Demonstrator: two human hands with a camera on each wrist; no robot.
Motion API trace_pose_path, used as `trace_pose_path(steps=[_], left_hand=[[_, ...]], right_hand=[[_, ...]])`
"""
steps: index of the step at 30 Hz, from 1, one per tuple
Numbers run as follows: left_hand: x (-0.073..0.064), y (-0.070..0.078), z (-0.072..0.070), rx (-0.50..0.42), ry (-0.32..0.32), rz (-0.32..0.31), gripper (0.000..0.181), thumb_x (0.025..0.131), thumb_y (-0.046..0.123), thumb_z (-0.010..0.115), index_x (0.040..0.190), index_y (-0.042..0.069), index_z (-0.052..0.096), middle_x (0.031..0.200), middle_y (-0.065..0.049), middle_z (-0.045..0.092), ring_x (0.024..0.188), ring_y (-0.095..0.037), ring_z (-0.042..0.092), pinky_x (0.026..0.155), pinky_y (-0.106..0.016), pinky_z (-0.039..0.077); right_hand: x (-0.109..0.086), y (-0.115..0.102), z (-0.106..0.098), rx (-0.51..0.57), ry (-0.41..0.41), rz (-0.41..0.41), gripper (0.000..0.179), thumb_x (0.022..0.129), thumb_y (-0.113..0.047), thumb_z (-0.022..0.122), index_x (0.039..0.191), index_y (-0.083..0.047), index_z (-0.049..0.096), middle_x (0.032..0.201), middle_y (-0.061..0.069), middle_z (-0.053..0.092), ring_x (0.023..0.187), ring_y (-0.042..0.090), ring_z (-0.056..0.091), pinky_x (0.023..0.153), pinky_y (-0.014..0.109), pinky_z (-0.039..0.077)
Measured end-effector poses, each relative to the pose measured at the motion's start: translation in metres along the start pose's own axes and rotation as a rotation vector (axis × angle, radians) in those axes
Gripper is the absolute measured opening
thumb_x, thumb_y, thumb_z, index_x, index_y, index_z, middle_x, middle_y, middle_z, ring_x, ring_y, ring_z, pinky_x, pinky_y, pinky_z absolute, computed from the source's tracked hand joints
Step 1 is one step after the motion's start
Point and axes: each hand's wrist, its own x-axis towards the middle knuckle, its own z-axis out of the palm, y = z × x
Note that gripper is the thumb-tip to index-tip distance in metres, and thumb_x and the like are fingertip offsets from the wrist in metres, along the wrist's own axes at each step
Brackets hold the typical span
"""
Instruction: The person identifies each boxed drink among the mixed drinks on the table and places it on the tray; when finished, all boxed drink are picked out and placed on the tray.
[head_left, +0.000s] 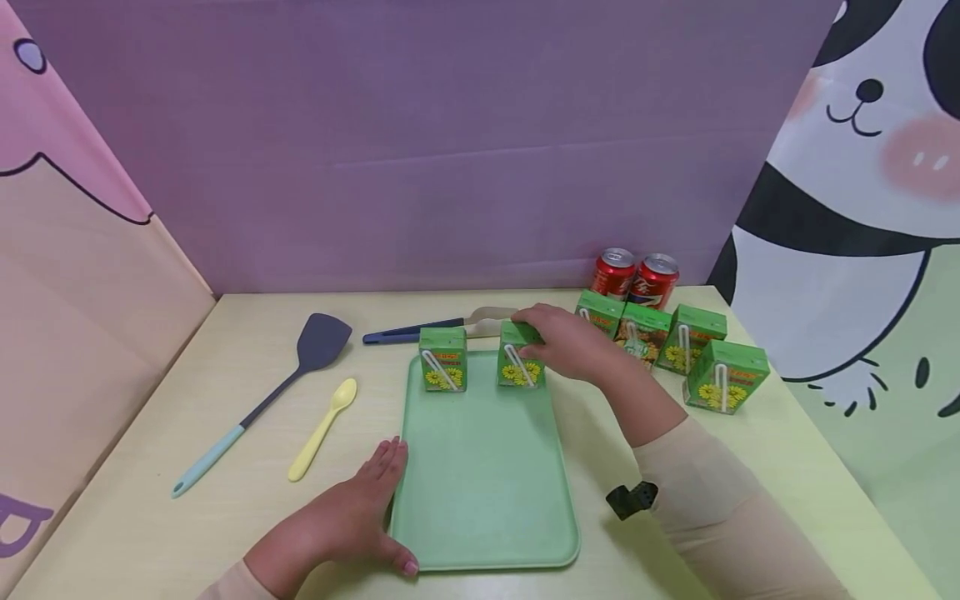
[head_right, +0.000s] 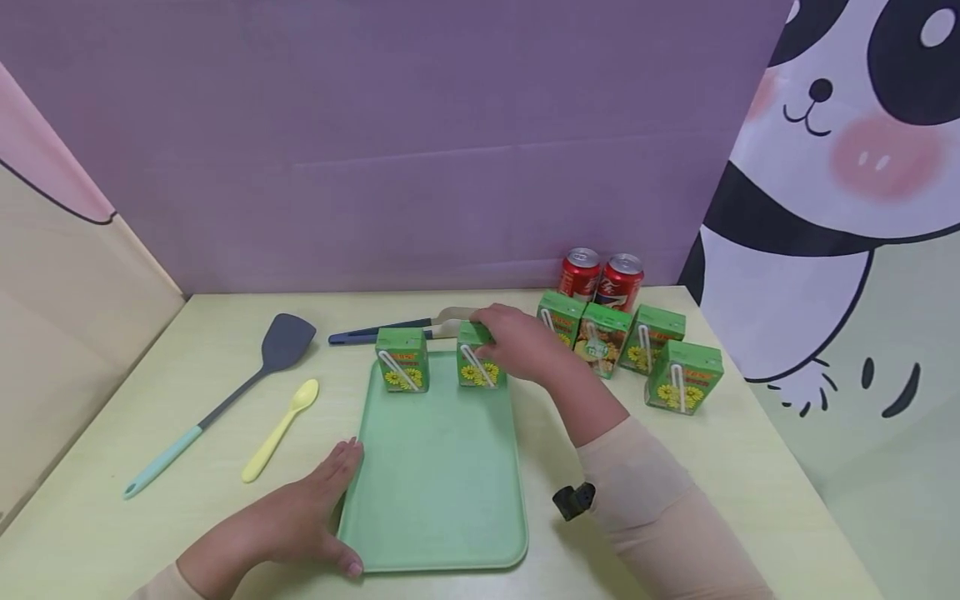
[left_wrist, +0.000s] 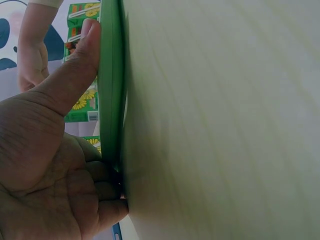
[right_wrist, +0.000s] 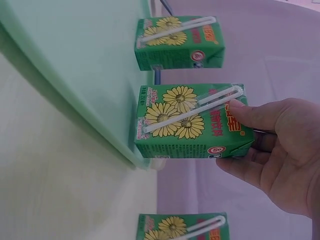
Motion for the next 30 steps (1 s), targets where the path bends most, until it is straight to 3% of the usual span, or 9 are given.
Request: trace_pose_path(steps=[6,15,20,30], left_hand=[[-0.001,0.002,-0.002,-0.012,-0.005,0.002,0.142,0.054,0.068,0.083,0.157,0.002,0.011,0.165,-0.017,0.006,0.152,-0.034,0.005,0.118,-0.054,0.024],[0.0,0.0,0.0,-0.01,0.002,0.007,0.141,0.054,0.068,0.083,0.157,0.001,0.012,0.165,-0.018,0.006,0.152,-0.035,0.006,0.118,-0.054,0.024],[0.001,0.0,0.0,-0.01,-0.005,-0.001,0.142,0.054,0.069,0.082,0.157,0.002,0.011,0.165,-0.017,0.006,0.152,-0.034,0.005,0.118,-0.054,0.024],[0.0,0.0,-0.001,-0.012,-0.012,-0.005,0.143,0.053,0.07,0.082,0.157,0.002,0.011,0.165,-0.017,0.005,0.152,-0.034,0.005,0.117,-0.054,0.025]], right_hand=[[0.004,-0.004,0.006,-0.011,-0.041,-0.006,0.053,0.092,-0.023,0.07,0.139,-0.008,0.052,0.135,0.01,0.057,0.122,0.027,0.054,0.103,0.046,0.046],[0.001,0.004,0.005,0.023,-0.021,-0.014,0.059,0.092,-0.034,0.069,0.142,-0.009,0.049,0.138,0.011,0.055,0.126,0.029,0.052,0.104,0.049,0.045],[-0.008,0.014,-0.016,0.055,0.016,0.01,0.063,0.094,-0.042,0.064,0.145,-0.009,0.045,0.14,0.013,0.053,0.129,0.032,0.05,0.106,0.052,0.042],[-0.03,0.049,-0.064,-0.002,0.112,0.13,0.057,0.096,-0.037,0.062,0.144,-0.011,0.045,0.144,0.013,0.049,0.133,0.033,0.045,0.109,0.056,0.037]])
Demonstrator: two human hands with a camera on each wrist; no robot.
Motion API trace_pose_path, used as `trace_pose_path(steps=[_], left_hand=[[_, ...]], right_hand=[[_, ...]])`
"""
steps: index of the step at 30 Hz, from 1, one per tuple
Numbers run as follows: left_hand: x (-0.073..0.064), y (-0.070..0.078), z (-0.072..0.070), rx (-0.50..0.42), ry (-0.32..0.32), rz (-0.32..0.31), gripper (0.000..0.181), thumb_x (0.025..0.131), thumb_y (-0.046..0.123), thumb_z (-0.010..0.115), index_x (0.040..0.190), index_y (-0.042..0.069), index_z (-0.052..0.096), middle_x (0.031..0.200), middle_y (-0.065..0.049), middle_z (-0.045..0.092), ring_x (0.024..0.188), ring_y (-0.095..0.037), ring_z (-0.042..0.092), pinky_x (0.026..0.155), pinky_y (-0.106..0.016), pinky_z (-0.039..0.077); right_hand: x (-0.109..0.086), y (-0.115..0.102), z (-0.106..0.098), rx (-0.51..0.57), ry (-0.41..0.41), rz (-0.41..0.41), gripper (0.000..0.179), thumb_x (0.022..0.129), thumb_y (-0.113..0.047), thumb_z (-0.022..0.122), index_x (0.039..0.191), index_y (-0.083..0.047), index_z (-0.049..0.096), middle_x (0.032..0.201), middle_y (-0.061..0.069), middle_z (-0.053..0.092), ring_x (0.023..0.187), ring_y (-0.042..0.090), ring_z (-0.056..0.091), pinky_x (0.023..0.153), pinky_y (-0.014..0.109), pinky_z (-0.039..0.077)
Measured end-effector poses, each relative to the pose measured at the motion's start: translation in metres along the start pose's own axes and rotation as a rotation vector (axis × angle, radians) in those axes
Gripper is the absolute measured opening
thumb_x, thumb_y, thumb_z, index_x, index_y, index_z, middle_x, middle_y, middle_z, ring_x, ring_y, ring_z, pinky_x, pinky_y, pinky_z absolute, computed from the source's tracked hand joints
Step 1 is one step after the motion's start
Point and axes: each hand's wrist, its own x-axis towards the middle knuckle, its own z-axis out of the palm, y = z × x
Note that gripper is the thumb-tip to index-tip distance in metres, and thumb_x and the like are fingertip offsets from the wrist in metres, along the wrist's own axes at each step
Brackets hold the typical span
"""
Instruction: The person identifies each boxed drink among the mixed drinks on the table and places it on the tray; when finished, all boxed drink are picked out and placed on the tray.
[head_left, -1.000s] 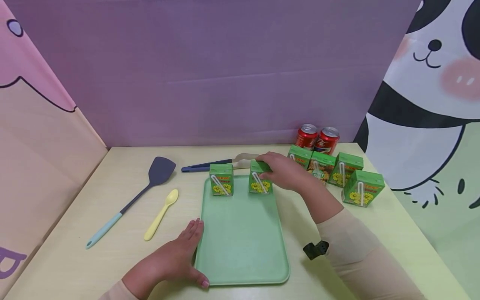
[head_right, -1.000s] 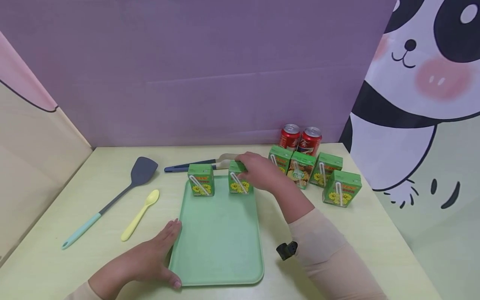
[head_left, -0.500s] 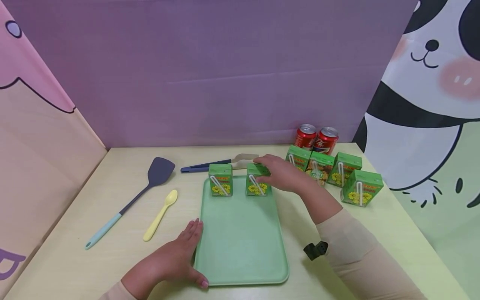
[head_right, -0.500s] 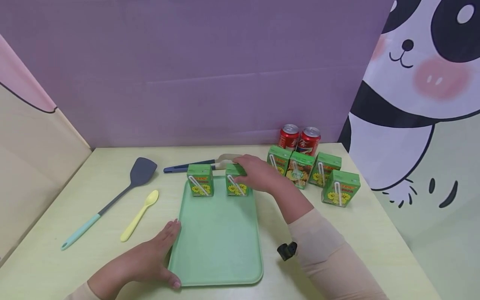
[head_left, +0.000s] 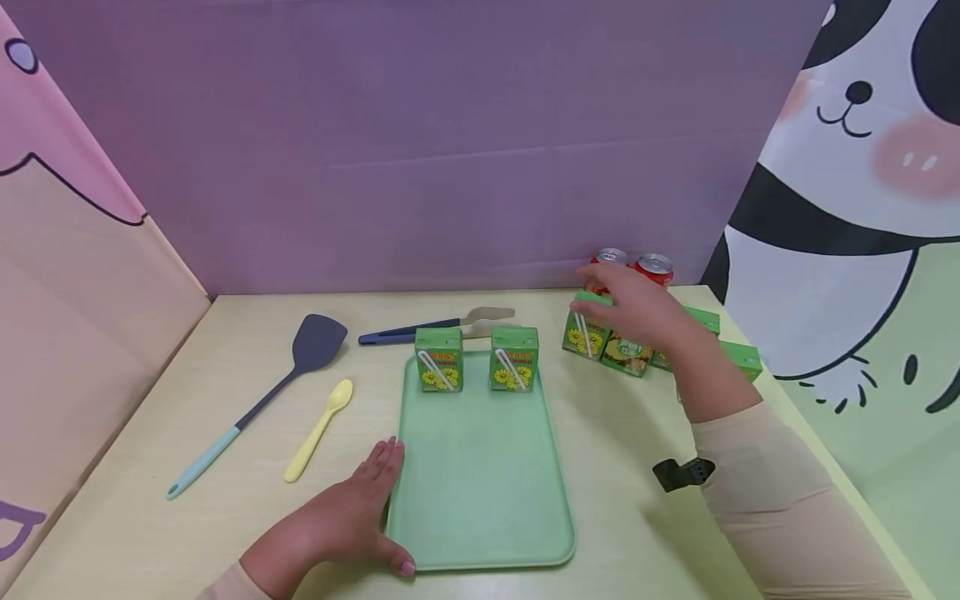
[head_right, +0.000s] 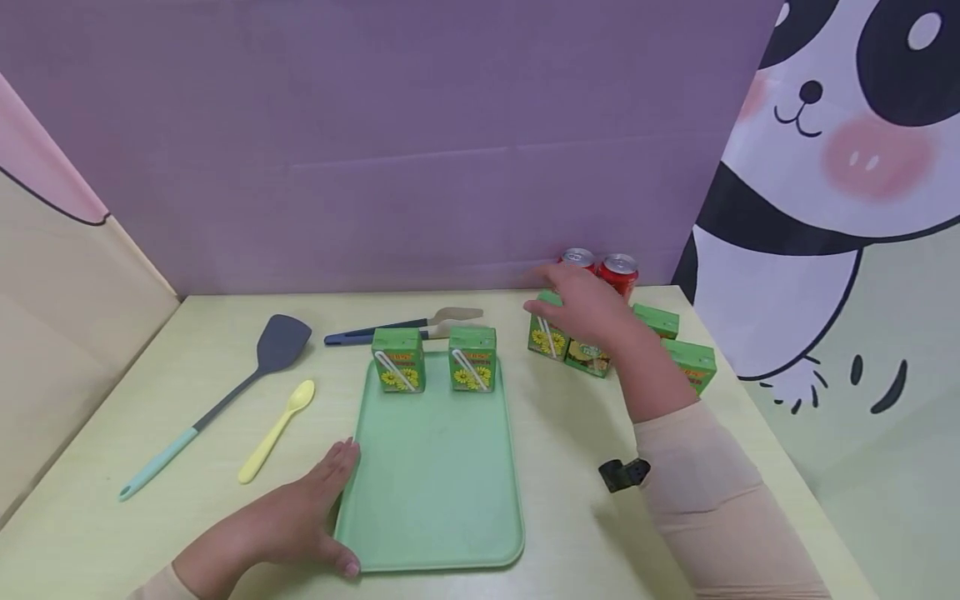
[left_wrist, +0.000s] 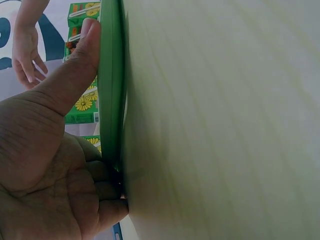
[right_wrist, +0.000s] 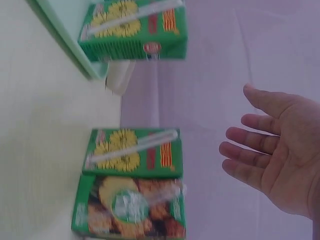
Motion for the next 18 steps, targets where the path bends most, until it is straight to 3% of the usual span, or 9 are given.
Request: trace_pose_path(steps=[5,12,18], left_hand=[[-0.001,-0.001,-0.001,-0.002,0.002,-0.003,0.143,0.053,0.07,0.082,0.157,0.002,0.011,0.165,-0.017,0.005,0.152,-0.034,0.006,0.117,-0.054,0.026],[0.001,-0.002,0.001,0.002,-0.001,0.007,0.143,0.053,0.07,0.081,0.157,0.002,0.01,0.165,-0.018,0.005,0.152,-0.034,0.006,0.117,-0.054,0.025],[0.002,-0.003,0.002,-0.002,-0.003,0.001,0.143,0.053,0.07,0.082,0.157,0.003,0.01,0.165,-0.016,0.005,0.152,-0.034,0.006,0.117,-0.054,0.025]], right_hand=[[0.006,0.016,-0.002,-0.028,-0.009,0.038,0.061,0.096,-0.037,0.062,0.145,-0.007,0.043,0.148,0.016,0.043,0.137,0.036,0.039,0.111,0.059,0.033],[0.02,0.037,0.015,-0.086,-0.069,0.14,0.071,0.092,-0.036,0.068,0.149,-0.007,0.038,0.149,0.02,0.041,0.136,0.04,0.037,0.109,0.063,0.034],[0.026,0.046,0.025,-0.124,-0.083,0.16,0.068,0.092,-0.035,0.068,0.146,-0.005,0.042,0.145,0.021,0.047,0.132,0.041,0.043,0.105,0.064,0.037]])
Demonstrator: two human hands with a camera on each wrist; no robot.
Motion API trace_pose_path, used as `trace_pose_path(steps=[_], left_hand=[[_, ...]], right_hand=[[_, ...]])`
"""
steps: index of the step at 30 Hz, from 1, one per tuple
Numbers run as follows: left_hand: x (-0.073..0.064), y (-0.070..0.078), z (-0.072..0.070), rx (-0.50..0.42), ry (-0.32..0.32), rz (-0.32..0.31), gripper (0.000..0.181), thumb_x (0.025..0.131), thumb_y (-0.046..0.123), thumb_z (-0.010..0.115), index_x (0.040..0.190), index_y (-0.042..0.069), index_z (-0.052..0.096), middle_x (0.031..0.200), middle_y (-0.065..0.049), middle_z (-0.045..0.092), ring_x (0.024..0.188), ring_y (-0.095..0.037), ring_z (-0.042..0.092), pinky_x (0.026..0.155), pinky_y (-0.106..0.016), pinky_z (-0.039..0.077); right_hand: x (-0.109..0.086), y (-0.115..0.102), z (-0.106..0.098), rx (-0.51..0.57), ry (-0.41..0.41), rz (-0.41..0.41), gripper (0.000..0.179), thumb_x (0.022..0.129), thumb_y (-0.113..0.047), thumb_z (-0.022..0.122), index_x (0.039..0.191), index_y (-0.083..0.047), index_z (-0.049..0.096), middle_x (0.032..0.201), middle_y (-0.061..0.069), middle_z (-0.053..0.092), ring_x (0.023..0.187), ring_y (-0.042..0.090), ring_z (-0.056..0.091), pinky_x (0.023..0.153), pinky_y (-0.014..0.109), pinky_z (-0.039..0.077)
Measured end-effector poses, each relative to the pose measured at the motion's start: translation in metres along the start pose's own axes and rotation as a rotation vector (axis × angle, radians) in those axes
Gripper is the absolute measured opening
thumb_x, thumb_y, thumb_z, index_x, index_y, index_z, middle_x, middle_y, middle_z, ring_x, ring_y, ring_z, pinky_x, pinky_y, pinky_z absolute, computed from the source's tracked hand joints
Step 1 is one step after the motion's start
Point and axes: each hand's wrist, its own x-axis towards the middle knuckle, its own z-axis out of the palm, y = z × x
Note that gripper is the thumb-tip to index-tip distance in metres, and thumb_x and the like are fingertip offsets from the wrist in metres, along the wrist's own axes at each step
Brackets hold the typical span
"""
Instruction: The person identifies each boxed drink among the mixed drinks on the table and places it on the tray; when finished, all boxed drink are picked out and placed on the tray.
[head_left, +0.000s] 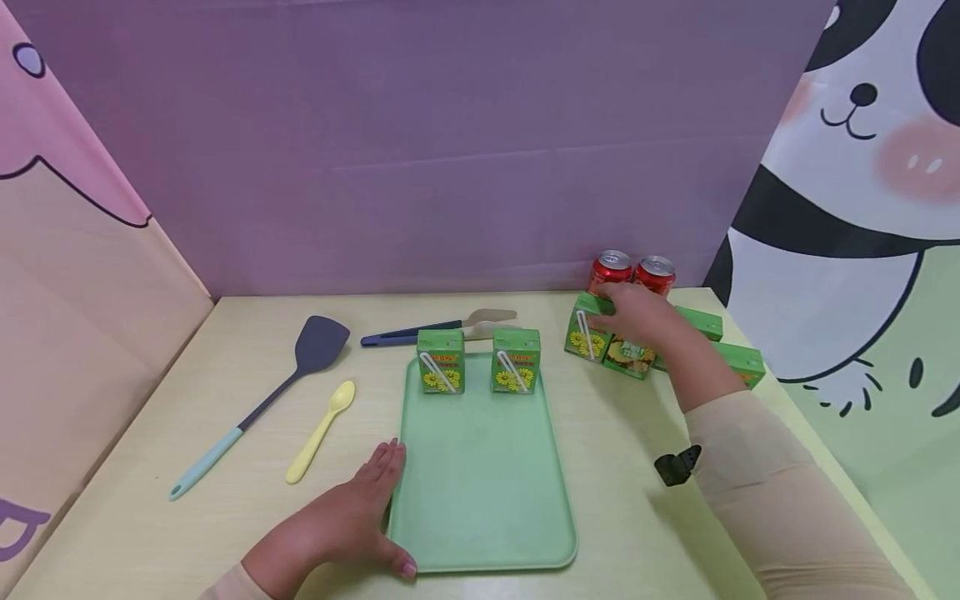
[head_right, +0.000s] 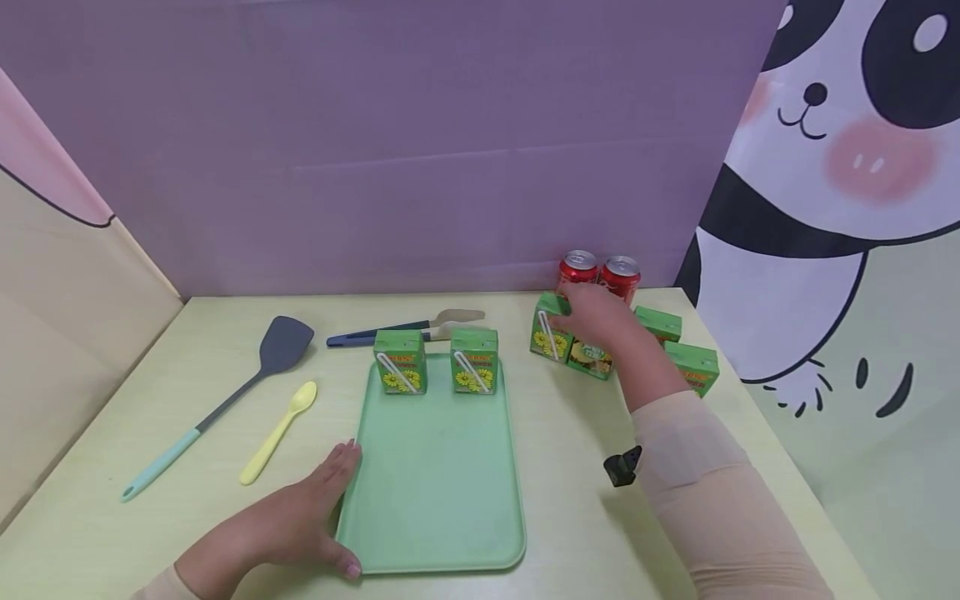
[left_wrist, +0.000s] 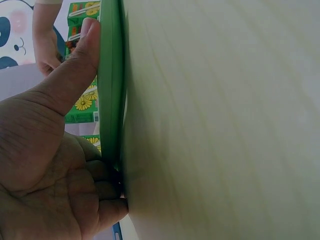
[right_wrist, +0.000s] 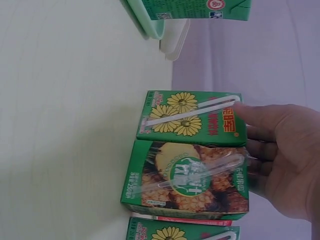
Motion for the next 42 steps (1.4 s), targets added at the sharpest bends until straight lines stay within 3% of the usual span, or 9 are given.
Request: trace_pose_path(steps=[5,13,18,29,36,42], left_hand=[[-0.001,0.0,0.0,0.004,0.006,0.011,0.143,0.053,0.07,0.081,0.157,0.003,0.01,0.165,-0.017,0.005,0.152,-0.034,0.006,0.117,-0.054,0.025],[-0.002,0.001,-0.001,0.003,0.005,0.01,0.143,0.054,0.07,0.081,0.157,0.003,0.009,0.165,-0.017,0.005,0.152,-0.034,0.006,0.117,-0.054,0.025],[-0.002,0.002,-0.002,0.005,0.005,0.012,0.142,0.055,0.07,0.081,0.157,0.003,0.009,0.165,-0.018,0.004,0.152,-0.034,0.006,0.117,-0.054,0.025],[-0.003,0.003,-0.002,0.019,0.004,0.005,0.141,0.055,0.07,0.081,0.157,0.002,0.011,0.165,-0.017,0.005,0.152,-0.034,0.006,0.117,-0.054,0.025],[-0.001,0.003,-0.001,0.019,-0.003,-0.011,0.143,0.053,0.071,0.081,0.157,0.003,0.01,0.165,-0.016,0.005,0.152,-0.033,0.006,0.117,-0.054,0.026],[-0.001,0.003,0.0,0.015,0.006,-0.009,0.143,0.053,0.071,0.081,0.157,0.003,0.011,0.165,-0.016,0.005,0.152,-0.033,0.006,0.117,-0.054,0.026]], right_hand=[[0.0,0.0,0.002,-0.001,0.04,0.011,0.058,0.09,-0.03,0.071,0.139,-0.007,0.052,0.136,0.019,0.057,0.12,0.038,0.053,0.099,0.062,0.044],[-0.005,-0.008,-0.001,-0.002,0.082,-0.022,0.053,0.09,-0.033,0.07,0.135,-0.01,0.057,0.134,0.016,0.059,0.12,0.036,0.053,0.098,0.061,0.045],[-0.019,-0.019,-0.017,-0.029,0.123,-0.059,0.051,0.091,-0.032,0.068,0.136,-0.011,0.058,0.136,0.015,0.058,0.123,0.035,0.053,0.1,0.06,0.044],[-0.063,-0.049,-0.036,-0.035,0.05,-0.161,0.047,0.086,-0.032,0.075,0.128,-0.013,0.064,0.126,0.01,0.064,0.117,0.03,0.056,0.096,0.055,0.049],[-0.091,-0.075,-0.028,-0.028,-0.002,-0.285,0.041,0.086,-0.03,0.074,0.122,-0.012,0.067,0.118,0.004,0.067,0.107,0.023,0.061,0.093,0.047,0.053],[-0.099,-0.105,-0.006,0.003,-0.001,-0.403,0.041,0.088,-0.033,0.073,0.123,-0.013,0.067,0.118,0.001,0.066,0.107,0.018,0.06,0.093,0.041,0.053]])
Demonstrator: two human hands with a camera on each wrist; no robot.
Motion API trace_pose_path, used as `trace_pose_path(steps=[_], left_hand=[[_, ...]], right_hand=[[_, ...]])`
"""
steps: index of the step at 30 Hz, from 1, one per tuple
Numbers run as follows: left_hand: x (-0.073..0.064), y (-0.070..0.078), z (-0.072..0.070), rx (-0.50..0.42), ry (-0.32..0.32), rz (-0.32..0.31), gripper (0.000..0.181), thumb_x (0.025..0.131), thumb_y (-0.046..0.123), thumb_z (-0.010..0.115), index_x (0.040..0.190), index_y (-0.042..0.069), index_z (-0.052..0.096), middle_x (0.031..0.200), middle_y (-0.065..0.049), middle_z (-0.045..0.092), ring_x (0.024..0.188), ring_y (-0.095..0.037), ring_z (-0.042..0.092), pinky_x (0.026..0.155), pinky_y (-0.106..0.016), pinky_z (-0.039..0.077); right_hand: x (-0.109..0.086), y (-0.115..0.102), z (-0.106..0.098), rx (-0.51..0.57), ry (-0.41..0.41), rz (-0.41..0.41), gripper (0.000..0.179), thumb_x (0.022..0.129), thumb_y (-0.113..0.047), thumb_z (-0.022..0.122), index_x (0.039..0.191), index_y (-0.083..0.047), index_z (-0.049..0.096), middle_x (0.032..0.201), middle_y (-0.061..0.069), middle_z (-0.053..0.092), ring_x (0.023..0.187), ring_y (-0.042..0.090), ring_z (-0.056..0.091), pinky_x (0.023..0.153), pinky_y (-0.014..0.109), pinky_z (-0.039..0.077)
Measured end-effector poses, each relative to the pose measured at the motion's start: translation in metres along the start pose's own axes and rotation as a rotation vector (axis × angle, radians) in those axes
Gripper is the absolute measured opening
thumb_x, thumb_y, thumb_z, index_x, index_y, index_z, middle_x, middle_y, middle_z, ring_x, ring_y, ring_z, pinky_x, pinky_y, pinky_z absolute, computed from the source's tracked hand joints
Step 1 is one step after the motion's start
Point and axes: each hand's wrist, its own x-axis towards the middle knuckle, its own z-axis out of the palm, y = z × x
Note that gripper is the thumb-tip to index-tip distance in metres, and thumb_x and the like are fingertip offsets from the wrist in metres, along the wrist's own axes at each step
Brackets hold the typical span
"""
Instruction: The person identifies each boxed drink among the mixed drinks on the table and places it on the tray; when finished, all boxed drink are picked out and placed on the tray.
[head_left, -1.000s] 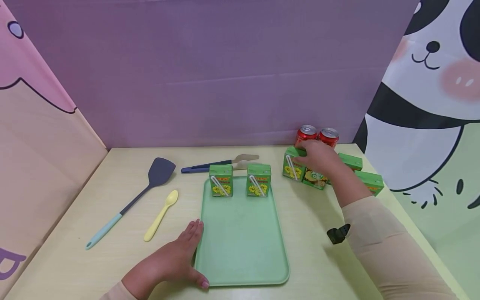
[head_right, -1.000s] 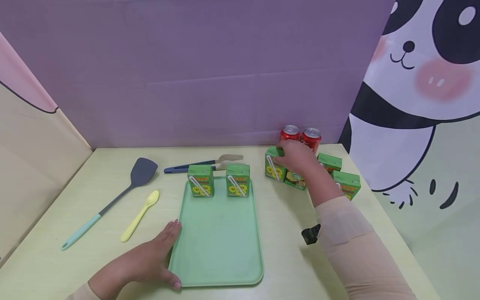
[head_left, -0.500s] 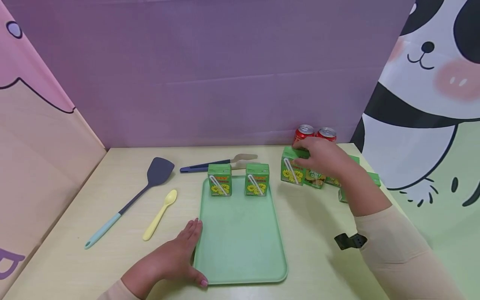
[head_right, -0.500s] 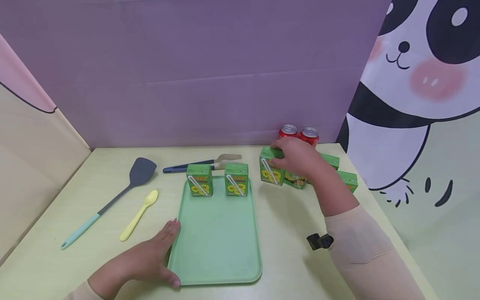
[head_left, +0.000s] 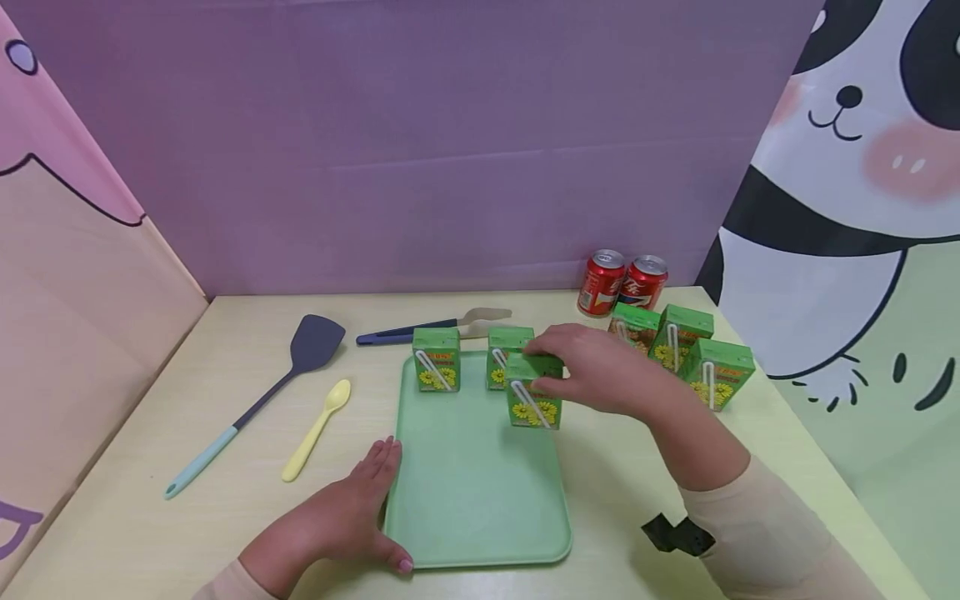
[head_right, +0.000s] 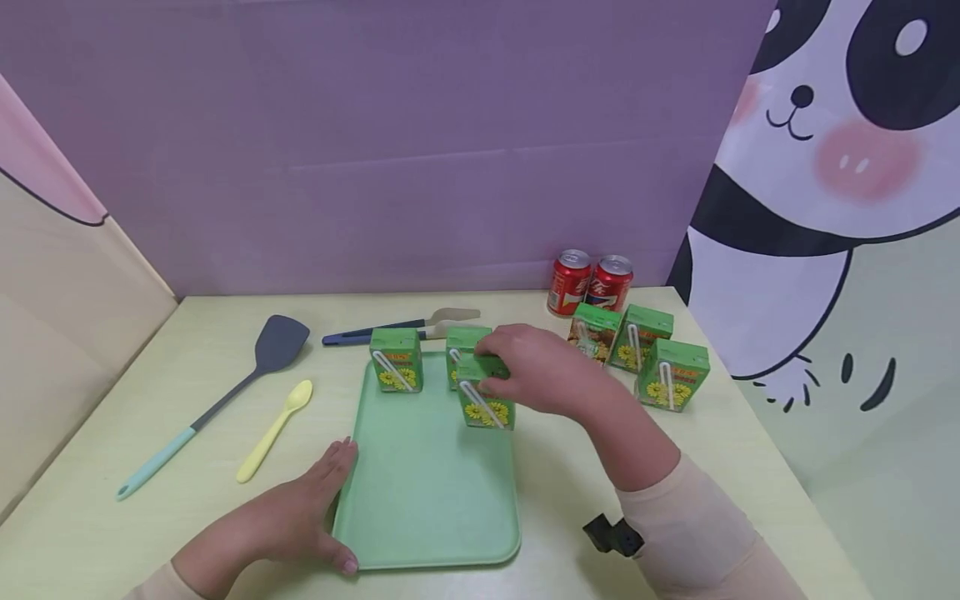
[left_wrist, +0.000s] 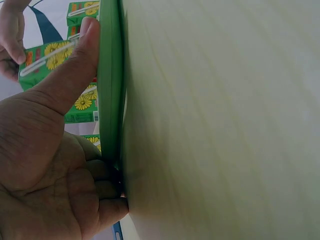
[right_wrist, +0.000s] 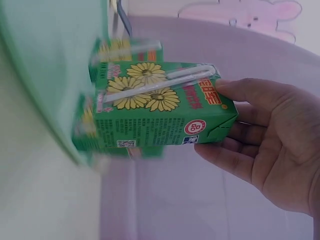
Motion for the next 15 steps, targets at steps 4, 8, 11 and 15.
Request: trace_pose_path(steps=[4,8,11,15], left_hand=[[0.0,-0.001,0.0,-0.002,0.01,0.011,0.143,0.053,0.07,0.082,0.157,0.003,0.011,0.165,-0.017,0.006,0.152,-0.033,0.007,0.117,-0.053,0.026],[0.001,-0.001,0.0,-0.004,0.014,0.013,0.143,0.053,0.07,0.081,0.157,0.003,0.011,0.165,-0.017,0.006,0.152,-0.034,0.007,0.117,-0.053,0.027],[0.001,-0.001,0.0,-0.002,0.016,0.01,0.143,0.053,0.071,0.081,0.157,0.003,0.011,0.165,-0.017,0.007,0.152,-0.033,0.007,0.117,-0.054,0.027],[0.001,-0.001,0.001,0.003,0.015,0.006,0.143,0.053,0.071,0.081,0.157,0.003,0.011,0.165,-0.017,0.008,0.152,-0.033,0.007,0.116,-0.054,0.028]], right_hand=[[0.012,-0.02,0.018,0.001,0.002,-0.071,0.042,0.089,-0.034,0.071,0.125,-0.012,0.065,0.122,0.003,0.065,0.116,0.022,0.059,0.099,0.043,0.05],[0.028,-0.039,0.036,-0.02,-0.007,-0.127,0.043,0.091,-0.036,0.069,0.126,-0.012,0.064,0.125,0.004,0.065,0.121,0.023,0.057,0.103,0.043,0.048],[0.04,-0.05,0.048,-0.021,-0.009,-0.143,0.044,0.092,-0.038,0.068,0.128,-0.013,0.063,0.127,0.002,0.064,0.123,0.021,0.057,0.104,0.041,0.047],[0.053,-0.059,0.061,-0.011,-0.003,-0.164,0.045,0.092,-0.038,0.067,0.13,-0.015,0.062,0.129,0.0,0.063,0.123,0.018,0.056,0.104,0.039,0.047]])
